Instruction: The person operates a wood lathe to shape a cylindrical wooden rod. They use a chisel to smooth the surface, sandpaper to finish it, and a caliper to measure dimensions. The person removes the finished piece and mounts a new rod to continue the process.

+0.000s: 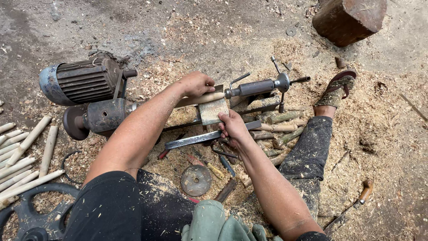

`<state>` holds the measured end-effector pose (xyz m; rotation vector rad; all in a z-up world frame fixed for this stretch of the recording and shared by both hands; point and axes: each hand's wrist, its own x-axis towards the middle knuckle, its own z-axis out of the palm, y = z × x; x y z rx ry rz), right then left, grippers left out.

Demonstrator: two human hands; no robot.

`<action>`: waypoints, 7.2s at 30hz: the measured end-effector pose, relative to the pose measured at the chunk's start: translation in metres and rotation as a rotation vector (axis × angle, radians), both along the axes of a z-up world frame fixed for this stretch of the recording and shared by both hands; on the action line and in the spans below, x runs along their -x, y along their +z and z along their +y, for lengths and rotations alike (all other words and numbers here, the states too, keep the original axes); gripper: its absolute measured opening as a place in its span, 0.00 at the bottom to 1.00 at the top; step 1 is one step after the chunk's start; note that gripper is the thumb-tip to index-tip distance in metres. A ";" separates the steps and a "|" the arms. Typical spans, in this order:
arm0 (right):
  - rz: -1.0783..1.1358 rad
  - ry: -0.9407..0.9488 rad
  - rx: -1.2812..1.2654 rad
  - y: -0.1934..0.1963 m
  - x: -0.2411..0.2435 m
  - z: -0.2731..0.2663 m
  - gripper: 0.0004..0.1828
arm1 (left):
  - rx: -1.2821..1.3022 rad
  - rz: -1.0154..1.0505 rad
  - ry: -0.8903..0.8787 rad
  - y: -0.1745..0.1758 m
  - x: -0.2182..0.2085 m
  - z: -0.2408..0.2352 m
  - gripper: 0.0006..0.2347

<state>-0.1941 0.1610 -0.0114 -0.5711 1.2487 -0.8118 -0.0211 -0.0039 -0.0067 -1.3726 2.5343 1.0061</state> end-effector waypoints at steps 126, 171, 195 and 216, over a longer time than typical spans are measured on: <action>-0.202 0.075 -0.093 -0.006 -0.056 0.025 0.25 | -0.033 -0.176 0.148 0.018 -0.054 0.042 0.13; 0.023 0.138 -0.029 0.003 -0.033 0.033 0.28 | -0.046 -0.135 0.217 0.013 -0.029 0.040 0.26; 1.151 0.594 0.048 -0.018 0.231 -0.052 0.40 | 0.347 -0.452 0.392 -0.008 -0.050 0.103 0.12; -0.229 -0.033 0.223 -0.097 0.245 -0.174 0.31 | 0.413 -0.327 0.307 -0.012 -0.038 0.096 0.11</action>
